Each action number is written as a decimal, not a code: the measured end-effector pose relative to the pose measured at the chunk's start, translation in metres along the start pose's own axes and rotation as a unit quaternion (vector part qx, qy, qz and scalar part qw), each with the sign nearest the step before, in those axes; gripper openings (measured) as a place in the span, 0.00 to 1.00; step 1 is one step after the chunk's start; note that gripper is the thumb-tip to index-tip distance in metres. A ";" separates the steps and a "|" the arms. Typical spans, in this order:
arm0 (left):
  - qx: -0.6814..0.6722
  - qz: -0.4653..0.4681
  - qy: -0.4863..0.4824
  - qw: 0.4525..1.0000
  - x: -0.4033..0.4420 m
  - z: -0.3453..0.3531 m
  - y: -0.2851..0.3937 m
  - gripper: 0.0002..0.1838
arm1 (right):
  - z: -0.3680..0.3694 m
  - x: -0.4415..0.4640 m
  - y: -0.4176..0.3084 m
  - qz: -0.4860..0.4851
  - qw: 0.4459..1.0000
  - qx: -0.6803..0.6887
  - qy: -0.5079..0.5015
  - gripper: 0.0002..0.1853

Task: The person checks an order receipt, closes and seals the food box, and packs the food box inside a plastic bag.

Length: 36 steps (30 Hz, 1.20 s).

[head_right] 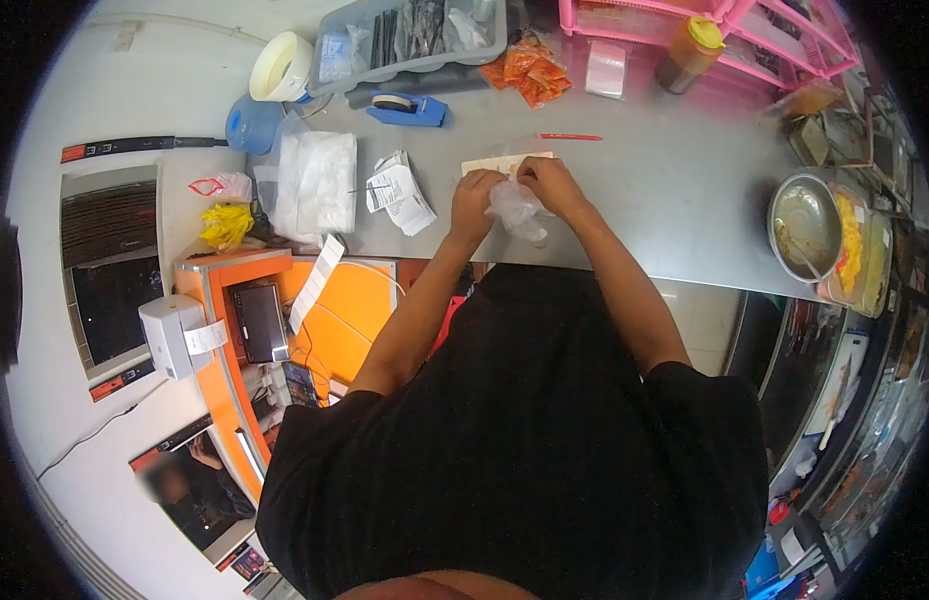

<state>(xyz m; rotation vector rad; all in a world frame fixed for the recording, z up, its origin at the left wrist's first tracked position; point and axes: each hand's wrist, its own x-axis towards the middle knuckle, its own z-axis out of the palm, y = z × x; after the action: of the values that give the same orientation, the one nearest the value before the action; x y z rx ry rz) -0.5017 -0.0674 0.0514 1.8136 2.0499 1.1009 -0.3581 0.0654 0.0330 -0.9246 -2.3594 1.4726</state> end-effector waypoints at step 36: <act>-0.324 -0.429 -0.337 0.773 0.070 0.001 -0.057 0.19 | 0.082 -0.059 -0.011 -0.113 0.956 -0.100 0.250 0.16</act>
<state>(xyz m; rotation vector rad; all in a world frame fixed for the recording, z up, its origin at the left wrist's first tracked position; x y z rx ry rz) -0.5620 -0.0018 0.0371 0.6118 1.4546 0.5962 -0.3555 -0.0337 0.0117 -0.9052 -2.1611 0.8056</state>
